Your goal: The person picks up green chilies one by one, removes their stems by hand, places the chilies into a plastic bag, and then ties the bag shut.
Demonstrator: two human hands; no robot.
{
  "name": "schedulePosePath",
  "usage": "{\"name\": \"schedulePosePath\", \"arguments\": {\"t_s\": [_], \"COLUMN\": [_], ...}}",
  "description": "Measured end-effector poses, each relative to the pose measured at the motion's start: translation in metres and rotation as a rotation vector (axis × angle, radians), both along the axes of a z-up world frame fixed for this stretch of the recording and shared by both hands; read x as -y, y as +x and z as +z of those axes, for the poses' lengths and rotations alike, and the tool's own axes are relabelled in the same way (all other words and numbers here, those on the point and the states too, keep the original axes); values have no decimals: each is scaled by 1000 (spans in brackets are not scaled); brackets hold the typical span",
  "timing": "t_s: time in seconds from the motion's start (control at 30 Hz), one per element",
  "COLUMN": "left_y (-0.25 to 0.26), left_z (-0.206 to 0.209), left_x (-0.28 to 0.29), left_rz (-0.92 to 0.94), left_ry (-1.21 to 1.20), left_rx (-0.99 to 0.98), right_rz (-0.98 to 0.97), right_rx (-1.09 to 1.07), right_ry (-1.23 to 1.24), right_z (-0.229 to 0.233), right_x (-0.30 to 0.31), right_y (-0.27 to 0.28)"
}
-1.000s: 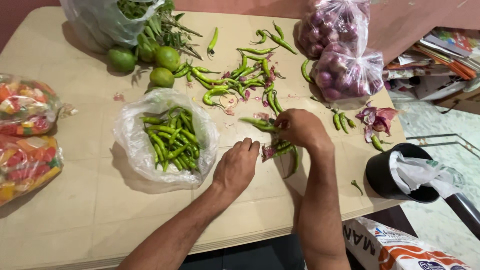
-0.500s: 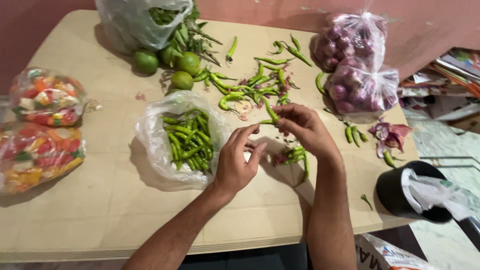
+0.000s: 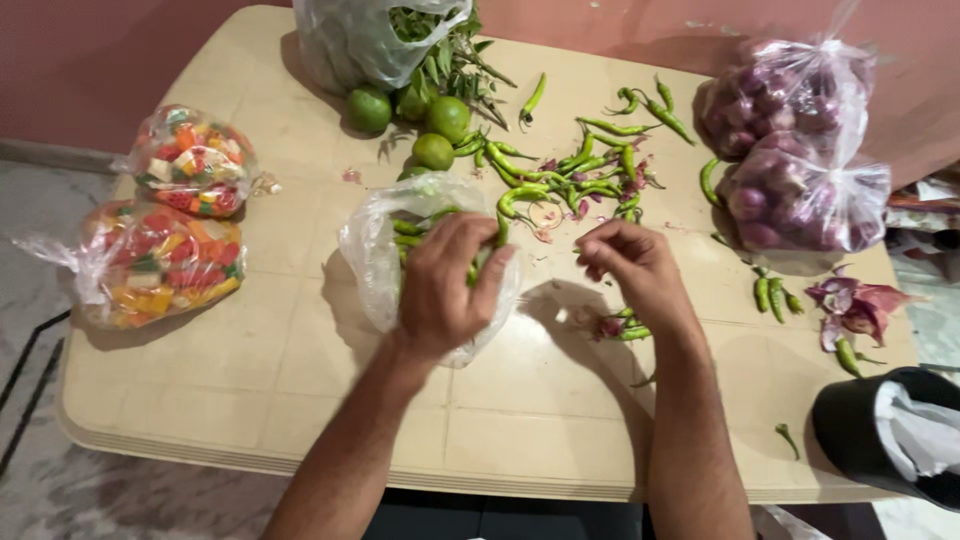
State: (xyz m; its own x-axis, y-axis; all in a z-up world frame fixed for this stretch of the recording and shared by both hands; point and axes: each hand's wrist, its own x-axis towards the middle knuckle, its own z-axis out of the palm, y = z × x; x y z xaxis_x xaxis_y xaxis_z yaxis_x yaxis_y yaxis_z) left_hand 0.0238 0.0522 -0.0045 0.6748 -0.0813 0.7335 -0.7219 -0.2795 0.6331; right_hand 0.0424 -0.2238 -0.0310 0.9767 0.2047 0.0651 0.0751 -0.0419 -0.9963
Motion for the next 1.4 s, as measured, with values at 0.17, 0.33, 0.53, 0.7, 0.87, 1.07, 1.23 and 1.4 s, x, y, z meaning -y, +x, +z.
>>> {"name": "schedulePosePath", "arguments": {"t_s": [0.17, 0.33, 0.53, 0.7, 0.87, 1.07, 1.23, 1.4], "left_y": [1, 0, 0, -15, -18, -21, -16, -13], "left_z": [31, 34, 7, -5, -3, -5, -10, -5], "left_x": [-42, -42, -8, 27, 37, 46, 43, 32], "left_rz": [147, 229, 61, -78, -87, -226, -171, -115], "left_ry": [393, 535, 359, 235, 202, 46, -132, -142], "left_rx": [30, 28, -34, -96, -83, -414, -436, -326], "right_rz": [-409, -422, -275, -273, -355, 25, -28, -15], "right_rx": [101, 269, 408, 443, 211, 3, 56, 29], "right_ry": [-397, -873, -1206, -1220, -308, 432, 291, 254], "right_z": [3, 14, 12, 14, 10, -3, -7, -8], "right_x": [3, 4, -4, -6, 1, 7, 1, 1], "right_y": [6, 1, -1, -1, 1, 0, -1, 1]}}
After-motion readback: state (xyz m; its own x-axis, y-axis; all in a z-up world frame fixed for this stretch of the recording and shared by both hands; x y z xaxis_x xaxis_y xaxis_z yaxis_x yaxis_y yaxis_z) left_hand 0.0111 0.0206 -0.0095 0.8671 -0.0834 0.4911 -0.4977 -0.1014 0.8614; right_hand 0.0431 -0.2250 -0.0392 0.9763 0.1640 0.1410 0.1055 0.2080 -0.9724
